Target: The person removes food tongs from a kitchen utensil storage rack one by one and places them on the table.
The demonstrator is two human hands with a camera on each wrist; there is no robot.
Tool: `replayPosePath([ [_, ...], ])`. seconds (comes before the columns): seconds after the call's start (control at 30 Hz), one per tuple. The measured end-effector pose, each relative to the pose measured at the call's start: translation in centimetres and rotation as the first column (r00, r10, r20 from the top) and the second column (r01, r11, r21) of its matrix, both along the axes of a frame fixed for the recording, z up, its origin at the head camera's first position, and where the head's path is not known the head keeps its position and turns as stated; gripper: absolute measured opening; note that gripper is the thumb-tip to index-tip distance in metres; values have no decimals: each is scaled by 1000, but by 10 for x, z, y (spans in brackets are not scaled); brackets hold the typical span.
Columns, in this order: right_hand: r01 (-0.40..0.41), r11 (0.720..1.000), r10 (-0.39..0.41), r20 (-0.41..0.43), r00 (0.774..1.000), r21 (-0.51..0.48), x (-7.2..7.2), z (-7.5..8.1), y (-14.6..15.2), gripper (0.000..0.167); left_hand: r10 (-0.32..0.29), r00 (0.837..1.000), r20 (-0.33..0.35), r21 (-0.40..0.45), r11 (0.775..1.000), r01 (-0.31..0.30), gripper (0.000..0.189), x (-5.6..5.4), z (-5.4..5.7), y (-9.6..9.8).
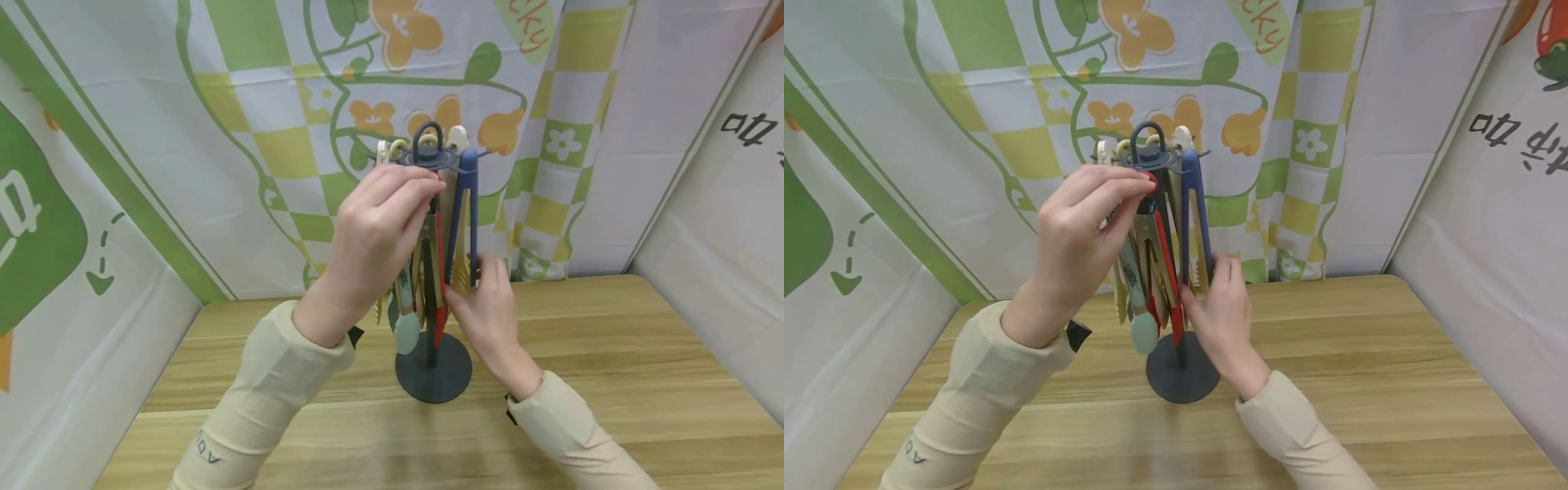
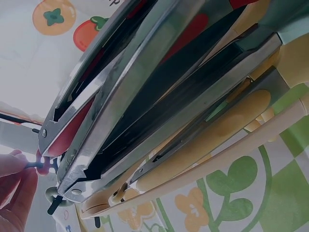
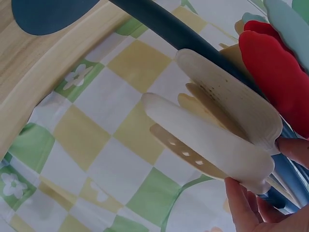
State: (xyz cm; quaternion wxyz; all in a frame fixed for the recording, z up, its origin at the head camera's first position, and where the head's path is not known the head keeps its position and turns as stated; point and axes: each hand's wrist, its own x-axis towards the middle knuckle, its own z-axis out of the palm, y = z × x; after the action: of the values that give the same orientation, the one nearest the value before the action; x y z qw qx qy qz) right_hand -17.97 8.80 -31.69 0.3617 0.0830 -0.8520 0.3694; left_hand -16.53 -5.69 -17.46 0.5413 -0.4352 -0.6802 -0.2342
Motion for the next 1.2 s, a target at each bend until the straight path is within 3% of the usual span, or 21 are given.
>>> replayPosePath([
  [0.47, 12, 998, -13, 6, 1000, 54, 1, -3, 0, 52, -12, 1000, -2, 14, 1000, 12, 12, 0, 0, 0],
  [0.77, -12, 999, 9, 103, 995, 30, 6, -2, 3, 63, -7, 1000, 2, 16, 1000, 7, 12, -1, -1, 0],
  [1.2, -66, 998, 66, 113, 991, -1, 15, 0, 5, 50, -10, 1000, 1, 10, 1000, 10, 13, -2, -2, 0],
])
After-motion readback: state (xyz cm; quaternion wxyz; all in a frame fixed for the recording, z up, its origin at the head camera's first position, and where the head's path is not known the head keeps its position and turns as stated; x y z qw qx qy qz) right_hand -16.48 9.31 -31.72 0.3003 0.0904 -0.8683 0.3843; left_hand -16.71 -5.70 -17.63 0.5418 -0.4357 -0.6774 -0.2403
